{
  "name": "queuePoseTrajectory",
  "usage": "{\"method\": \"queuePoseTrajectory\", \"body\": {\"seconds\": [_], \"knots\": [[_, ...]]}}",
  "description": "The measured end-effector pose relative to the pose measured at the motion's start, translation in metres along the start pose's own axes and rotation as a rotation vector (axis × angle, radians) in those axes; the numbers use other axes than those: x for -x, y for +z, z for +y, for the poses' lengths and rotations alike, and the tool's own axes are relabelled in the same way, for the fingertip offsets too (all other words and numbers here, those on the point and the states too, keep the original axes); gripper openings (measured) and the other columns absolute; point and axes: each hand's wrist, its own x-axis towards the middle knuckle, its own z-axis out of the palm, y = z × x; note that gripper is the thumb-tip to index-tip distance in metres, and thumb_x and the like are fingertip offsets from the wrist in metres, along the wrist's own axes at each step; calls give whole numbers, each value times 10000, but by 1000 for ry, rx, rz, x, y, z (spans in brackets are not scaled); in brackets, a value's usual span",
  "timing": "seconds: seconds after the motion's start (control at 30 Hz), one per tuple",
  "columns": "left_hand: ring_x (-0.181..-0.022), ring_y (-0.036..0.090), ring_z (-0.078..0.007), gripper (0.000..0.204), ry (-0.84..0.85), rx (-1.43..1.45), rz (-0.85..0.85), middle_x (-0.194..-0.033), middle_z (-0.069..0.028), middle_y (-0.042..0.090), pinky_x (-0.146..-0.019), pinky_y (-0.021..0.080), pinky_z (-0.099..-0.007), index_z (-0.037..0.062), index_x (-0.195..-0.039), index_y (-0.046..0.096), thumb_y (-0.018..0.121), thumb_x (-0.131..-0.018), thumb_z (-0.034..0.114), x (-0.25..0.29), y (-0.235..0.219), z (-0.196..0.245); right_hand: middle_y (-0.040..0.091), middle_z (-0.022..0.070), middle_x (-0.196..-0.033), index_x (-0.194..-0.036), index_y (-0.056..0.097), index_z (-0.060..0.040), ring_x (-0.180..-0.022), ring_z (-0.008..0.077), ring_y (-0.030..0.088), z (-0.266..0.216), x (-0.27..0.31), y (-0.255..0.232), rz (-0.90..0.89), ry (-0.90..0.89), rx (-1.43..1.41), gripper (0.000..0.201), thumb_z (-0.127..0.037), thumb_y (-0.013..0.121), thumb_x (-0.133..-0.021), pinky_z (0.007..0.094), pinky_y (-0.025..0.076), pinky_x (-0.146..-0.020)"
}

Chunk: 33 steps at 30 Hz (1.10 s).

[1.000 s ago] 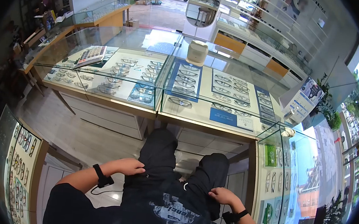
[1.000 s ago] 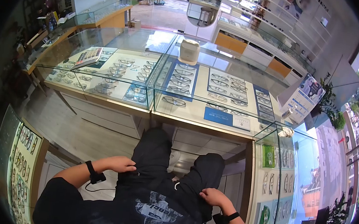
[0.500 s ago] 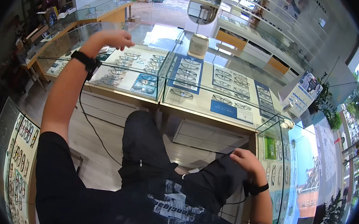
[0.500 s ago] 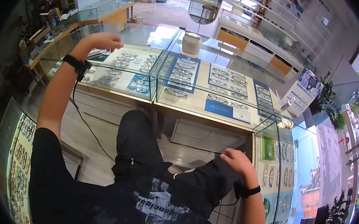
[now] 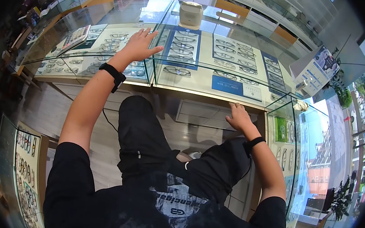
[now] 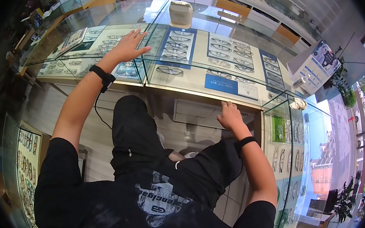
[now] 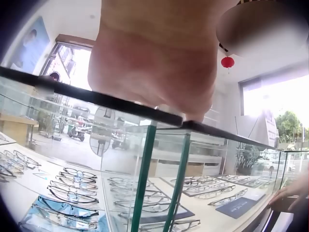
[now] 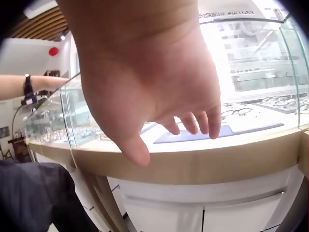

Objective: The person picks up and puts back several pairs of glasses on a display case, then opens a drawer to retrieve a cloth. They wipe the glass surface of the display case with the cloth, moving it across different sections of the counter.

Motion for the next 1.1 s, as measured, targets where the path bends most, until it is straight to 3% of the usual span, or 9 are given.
{"method": "queuePoseTrajectory", "body": {"seconds": [0.03,0.13,0.27,0.53,0.7,0.8,0.93,1.1], "knots": [[-1509,274,-448,912,-2,8,-15,-1613,-266,326,-1229,228,-520,131,-1573,390,432,-932,778,-4,7,0,504,232,-1433,-1443,482,-17,-1316,407,496,2,-8,12,-17,2,-2,693,-325,724,-872,464,454,-1079],[-1529,245,-412,952,-98,-11,-31,-1638,-232,298,-1240,202,-517,150,-1584,377,375,-913,825,-8,16,-3,372,247,-1542,-1579,247,-4,-1461,408,335,-1,-30,39,6,-12,89,974,-340,768,-827,481,412,-1130],[-1530,268,-367,895,-102,-43,9,-1655,-179,297,-1243,198,-490,182,-1583,383,415,-925,787,-6,21,-4,298,272,-1574,-1585,209,9,-1485,423,280,-17,-43,57,7,30,84,1039,-345,794,-803,491,410,-1130],[-1521,298,-352,901,-76,-87,106,-1639,-168,339,-1234,215,-497,195,-1564,424,432,-902,806,-7,33,-10,287,299,-1560,-1583,183,40,-1474,442,271,-33,-41,62,55,70,184,1168,-400,850,-731,486,463,-1059],[-1524,292,-355,891,-72,-120,109,-1641,-169,334,-1234,224,-497,218,-1570,419,430,-901,807,-8,30,-9,280,318,-1542,-1573,142,73,-1453,467,268,-38,-45,63,-10,101,208,1253,-450,871,-699,494,438,-1101],[-1511,260,-430,900,-122,42,-74,-1626,-257,301,-1241,199,-492,24,-1556,371,463,-960,691,-7,13,-1,259,317,-1557,-1582,123,73,-1481,461,238,-38,-47,65,-41,110,256,1257,-474,847,-712,491,446,-1076],[-1514,252,-426,891,-102,78,-46,-1620,-274,301,-1241,195,-492,13,-1550,375,473,-963,675,-6,12,0,236,330,-1574,-1587,58,74,-1484,481,216,-38,-44,62,-74,103,258,1308,-493,855,-719,503,404,-1129],[-1511,252,-438,880,-98,72,-59,-1613,-291,302,-1240,191,-492,7,-1544,380,493,-962,657,-6,16,-4,254,317,-1568,-1583,112,77,-1484,461,233,-40,-44,63,-70,106,284,1259,-497,837,-728,488,439,-1089]]}}
